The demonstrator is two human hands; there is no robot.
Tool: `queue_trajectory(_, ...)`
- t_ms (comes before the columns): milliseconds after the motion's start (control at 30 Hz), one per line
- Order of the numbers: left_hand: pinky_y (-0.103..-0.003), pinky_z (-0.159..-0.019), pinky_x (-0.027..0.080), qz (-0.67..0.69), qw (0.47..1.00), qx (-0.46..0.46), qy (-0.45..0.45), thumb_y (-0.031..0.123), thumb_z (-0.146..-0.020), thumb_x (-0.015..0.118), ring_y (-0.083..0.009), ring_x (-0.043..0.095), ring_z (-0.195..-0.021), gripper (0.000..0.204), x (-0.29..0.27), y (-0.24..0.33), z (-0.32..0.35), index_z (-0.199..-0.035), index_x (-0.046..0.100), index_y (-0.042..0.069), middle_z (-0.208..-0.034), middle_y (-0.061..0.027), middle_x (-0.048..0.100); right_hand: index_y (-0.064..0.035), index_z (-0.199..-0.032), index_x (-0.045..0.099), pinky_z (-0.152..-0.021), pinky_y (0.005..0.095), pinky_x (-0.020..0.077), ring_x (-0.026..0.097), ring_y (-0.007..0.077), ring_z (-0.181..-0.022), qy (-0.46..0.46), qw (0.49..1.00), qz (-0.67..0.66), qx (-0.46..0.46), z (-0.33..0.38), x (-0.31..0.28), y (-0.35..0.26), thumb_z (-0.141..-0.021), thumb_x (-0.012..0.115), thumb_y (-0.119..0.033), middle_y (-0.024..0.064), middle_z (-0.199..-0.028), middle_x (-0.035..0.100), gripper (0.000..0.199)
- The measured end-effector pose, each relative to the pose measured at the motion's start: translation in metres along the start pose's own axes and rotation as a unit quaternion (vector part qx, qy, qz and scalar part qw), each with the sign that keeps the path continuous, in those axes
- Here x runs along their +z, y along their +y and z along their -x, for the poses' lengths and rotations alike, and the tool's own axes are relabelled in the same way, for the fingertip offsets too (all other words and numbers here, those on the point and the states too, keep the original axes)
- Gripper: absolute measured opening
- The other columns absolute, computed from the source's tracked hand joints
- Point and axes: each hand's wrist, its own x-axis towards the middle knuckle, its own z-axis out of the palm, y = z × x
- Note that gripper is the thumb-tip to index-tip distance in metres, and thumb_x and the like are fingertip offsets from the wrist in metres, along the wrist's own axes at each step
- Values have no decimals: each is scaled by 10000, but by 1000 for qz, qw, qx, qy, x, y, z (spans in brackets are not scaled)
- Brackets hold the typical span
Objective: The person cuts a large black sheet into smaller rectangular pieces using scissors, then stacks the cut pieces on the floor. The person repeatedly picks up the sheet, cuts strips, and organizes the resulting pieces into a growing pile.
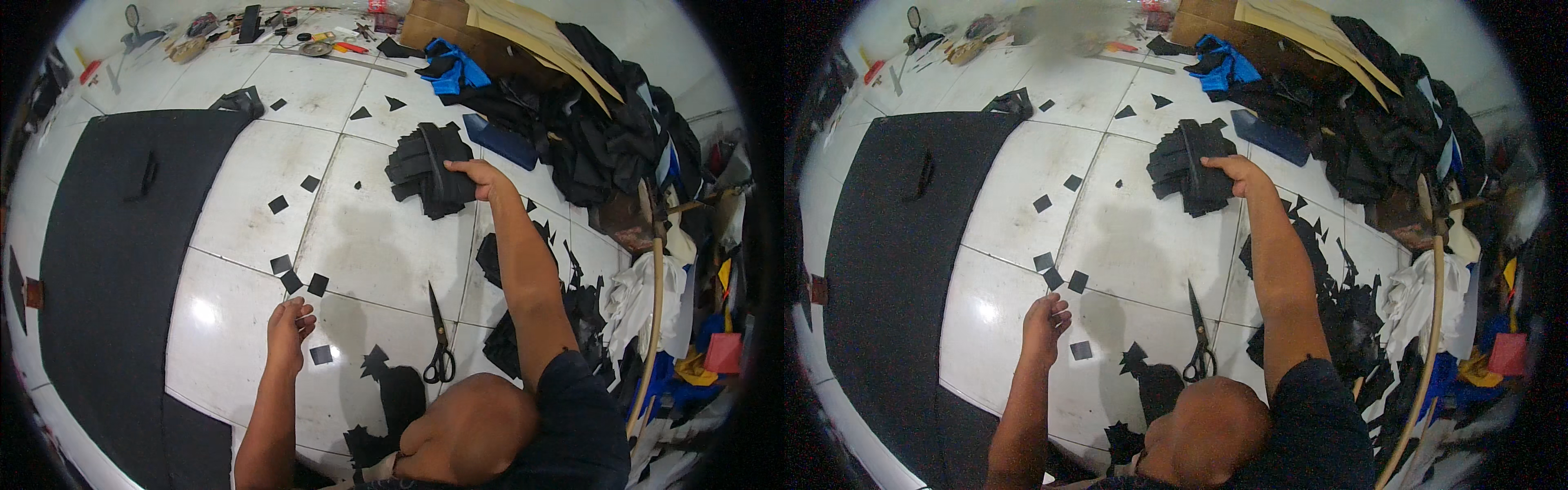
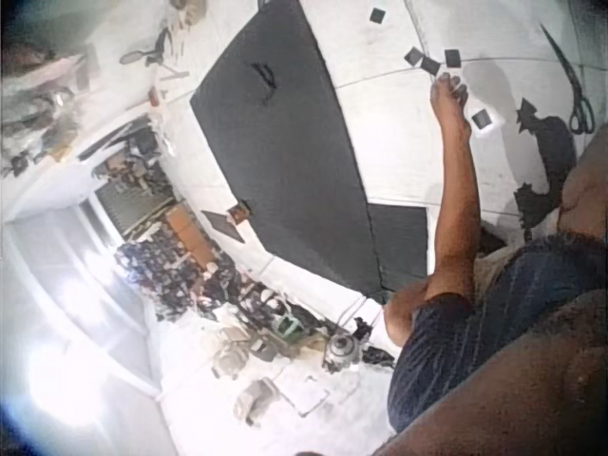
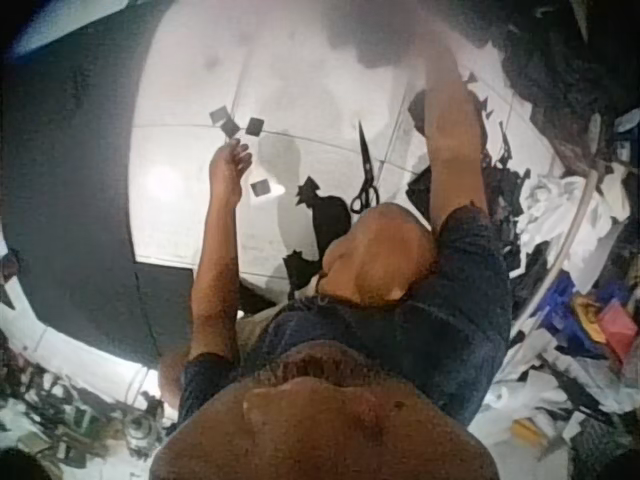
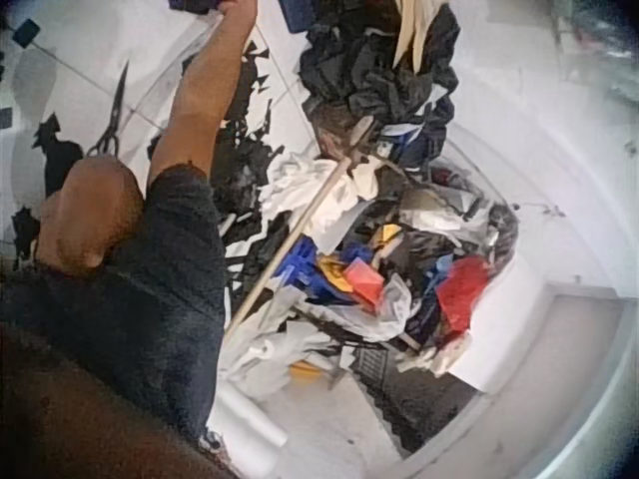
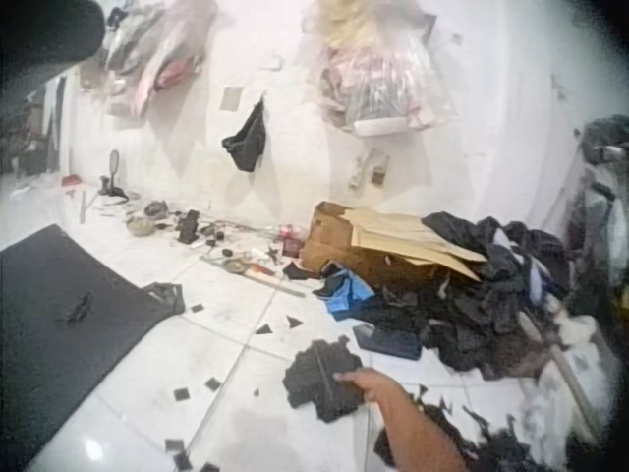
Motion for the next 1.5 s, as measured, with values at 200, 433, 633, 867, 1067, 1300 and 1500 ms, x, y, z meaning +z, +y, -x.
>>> queue_trajectory(200, -272, -728, 474, -1, 1000, 20, 19, 259, -911, 635, -144, 580, -777, 186, -8, -5, -1, -979, 578, 96, -909, -42, 632, 142, -1260, 434, -839, 444, 582, 681, 329, -953, 54, 994, 92, 5, 11, 25, -14, -794, 771, -153, 264, -1145, 611, 646)
queue_trajectory(433, -299, -735, 482, -29, 999, 38, 2, 259, -927, 589, -159, 575, -769, 230, -2, -19, -9, -1049, 582, 64, -904, -58, 607, 126, -1371, 267, -792, 439, 586, 670, 337, -977, 138, 973, 178, -42, 10, 31, -9, -784, 779, -165, 295, -1245, 533, 831)
queue_trajectory(633, -289, -722, 478, -147, 987, 45, -54, 257, -925, 601, -147, 580, -772, 236, 34, -2, -39, -1019, 601, 41, -916, -62, 624, 120, -1351, 312, -779, 432, 580, 665, 338, -980, 91, 989, 86, -73, 10, 25, -1, -792, 777, -203, 282, -1217, 554, 796)
queue_trajectory(867, -356, -794, 513, -456, 774, 421, -127, 153, -867, 648, -275, 631, -883, 276, 191, 57, -126, -1100, 603, 13, -989, -147, 626, 128, -1374, 290, -736, 445, 591, 670, 338, -962, 104, 990, 73, -55, 4, 33, -1, -782, 781, -198, 284, -1229, 540, 835)
queue_trajectory(1067, -432, -867, 500, -536, 590, 589, -131, 73, -780, 677, -365, 599, -998, 461, 261, 48, -164, -1224, 566, 18, -1140, -186, 588, 74, -1206, 509, -699, 416, 592, 696, 288, -863, 66, 995, 22, -70, 22, 29, -3, -790, 766, -191, 212, -1051, 647, 556)
queue_trajectory(1300, -415, -904, 427, -613, 571, 538, -93, 138, -781, 664, -281, 560, -1078, 581, 255, 33, -186, -1334, 519, 39, -1227, -126, 556, 88, -1175, 534, -693, 382, 582, 691, 266, -838, 68, 991, 62, -97, 10, 19, 1, -778, 776, -227, 200, -1033, 655, 562)
queue_trajectory(1500, -466, -953, 418, -609, 608, 501, -90, 75, -774, 633, -362, 518, -1141, 668, 271, 49, -160, -1400, 407, 10, -1315, -218, 476, 174, -1336, 344, -793, 323, 573, 650, 310, -1031, 104, 977, 170, -81, 10, 21, -4, -767, 791, -265, 316, -1226, 540, 847)
